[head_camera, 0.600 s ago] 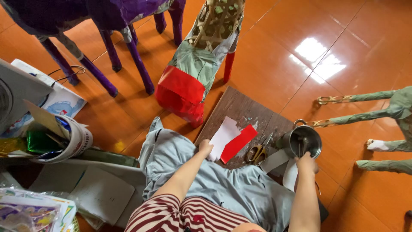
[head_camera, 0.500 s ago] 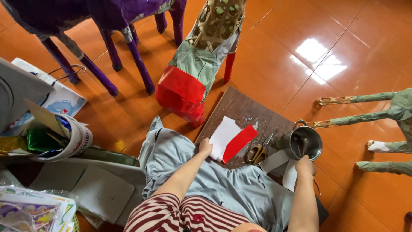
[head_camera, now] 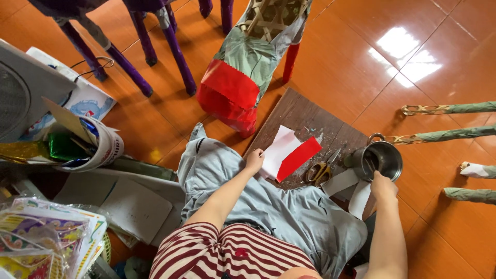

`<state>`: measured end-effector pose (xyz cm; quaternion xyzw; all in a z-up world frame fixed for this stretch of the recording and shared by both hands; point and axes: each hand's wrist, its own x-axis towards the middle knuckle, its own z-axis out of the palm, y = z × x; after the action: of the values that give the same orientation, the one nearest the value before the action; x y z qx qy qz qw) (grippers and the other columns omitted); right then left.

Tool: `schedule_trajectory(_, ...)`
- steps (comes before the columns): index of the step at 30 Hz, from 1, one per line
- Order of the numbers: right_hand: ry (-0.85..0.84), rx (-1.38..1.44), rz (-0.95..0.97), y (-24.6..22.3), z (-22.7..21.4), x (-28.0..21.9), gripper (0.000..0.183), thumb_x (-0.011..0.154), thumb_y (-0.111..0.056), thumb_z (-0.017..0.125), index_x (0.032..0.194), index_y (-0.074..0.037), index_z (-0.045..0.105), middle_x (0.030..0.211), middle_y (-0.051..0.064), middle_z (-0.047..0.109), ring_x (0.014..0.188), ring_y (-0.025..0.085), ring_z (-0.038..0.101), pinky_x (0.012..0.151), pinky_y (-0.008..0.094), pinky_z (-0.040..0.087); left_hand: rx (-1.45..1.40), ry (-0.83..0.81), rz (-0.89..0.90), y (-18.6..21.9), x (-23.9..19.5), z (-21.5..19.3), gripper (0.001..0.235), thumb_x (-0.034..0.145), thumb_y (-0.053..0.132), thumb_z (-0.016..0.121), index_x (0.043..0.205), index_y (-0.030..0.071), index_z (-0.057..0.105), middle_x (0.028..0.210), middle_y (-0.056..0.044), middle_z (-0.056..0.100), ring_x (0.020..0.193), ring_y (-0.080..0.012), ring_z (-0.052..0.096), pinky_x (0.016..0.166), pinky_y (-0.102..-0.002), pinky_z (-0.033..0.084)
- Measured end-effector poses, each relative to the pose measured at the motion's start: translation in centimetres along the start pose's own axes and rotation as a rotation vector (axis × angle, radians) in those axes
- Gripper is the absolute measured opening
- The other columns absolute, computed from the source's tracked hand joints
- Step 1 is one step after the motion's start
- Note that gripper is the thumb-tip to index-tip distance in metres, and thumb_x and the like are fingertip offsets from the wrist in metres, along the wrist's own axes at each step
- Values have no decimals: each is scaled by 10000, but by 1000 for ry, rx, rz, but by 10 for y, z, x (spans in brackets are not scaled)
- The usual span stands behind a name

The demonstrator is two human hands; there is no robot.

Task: Applying glue to red paper strips and sticking them onto a bamboo frame for craft assembly.

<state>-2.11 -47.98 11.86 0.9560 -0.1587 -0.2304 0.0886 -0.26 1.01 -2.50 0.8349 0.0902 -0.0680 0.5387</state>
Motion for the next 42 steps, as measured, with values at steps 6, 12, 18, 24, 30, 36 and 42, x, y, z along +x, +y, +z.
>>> schedule_trajectory(6,5,948,90,-19,22,-67,186,1079,-166,547,1223,-51,569,960,217,566,849,364,500,682,447,370,-506,-267,-472,-23,-9,-6,345,1084,322,639,1207,-1,636,979,-149,587,843,-282,489,682,-435,385)
schedule_trajectory(12,-142,1956,184,-75,29,-158,303,1040,-141,579,1335,-78,552,802,6,611,589,106,549,467,245,392,-684,-217,-279,-52,8,25,631,814,-43,729,1395,36,497,1197,-173,690,1050,-235,680,886,-356,577)
schedule_trajectory(18,-37,1304,-318,-191,44,-148,486,1039,-120,576,1521,-129,520,972,155,652,764,222,572,614,401,435,-809,-333,-399,-61,-1,21,575,917,-23,658,1438,37,423,1216,-177,675,1068,-240,681,893,-363,581)
schedule_trajectory(24,72,416,-416,-285,-17,-127,598,911,-136,543,1504,-204,498,870,270,650,751,463,677,633,571,530,-645,-386,-523,-30,-14,0,588,938,12,652,1467,47,398,1172,-207,645,997,-278,642,787,-415,543)
schedule_trajectory(30,117,468,-323,-316,19,-88,651,912,-61,511,1544,-206,458,884,251,672,789,453,688,685,578,534,-861,-533,-621,-68,-8,12,347,1009,42,534,1317,-117,537,1189,-210,684,1009,-332,726,840,-497,646)
schedule_trajectory(36,76,430,-280,-288,82,-185,639,906,-82,535,1516,-271,510,904,243,664,721,460,678,624,577,535,-1111,-594,-779,-79,9,11,386,1027,128,386,1304,-114,503,1266,-272,637,1113,-451,675,884,-640,604)
schedule_trajectory(42,105,555,-319,-253,46,-251,451,1016,-245,585,1466,-257,571,828,199,661,642,425,654,568,551,522,-1225,-591,-799,-58,21,16,396,1032,142,392,1338,-101,458,1322,-266,588,1171,-457,629,898,-687,581)
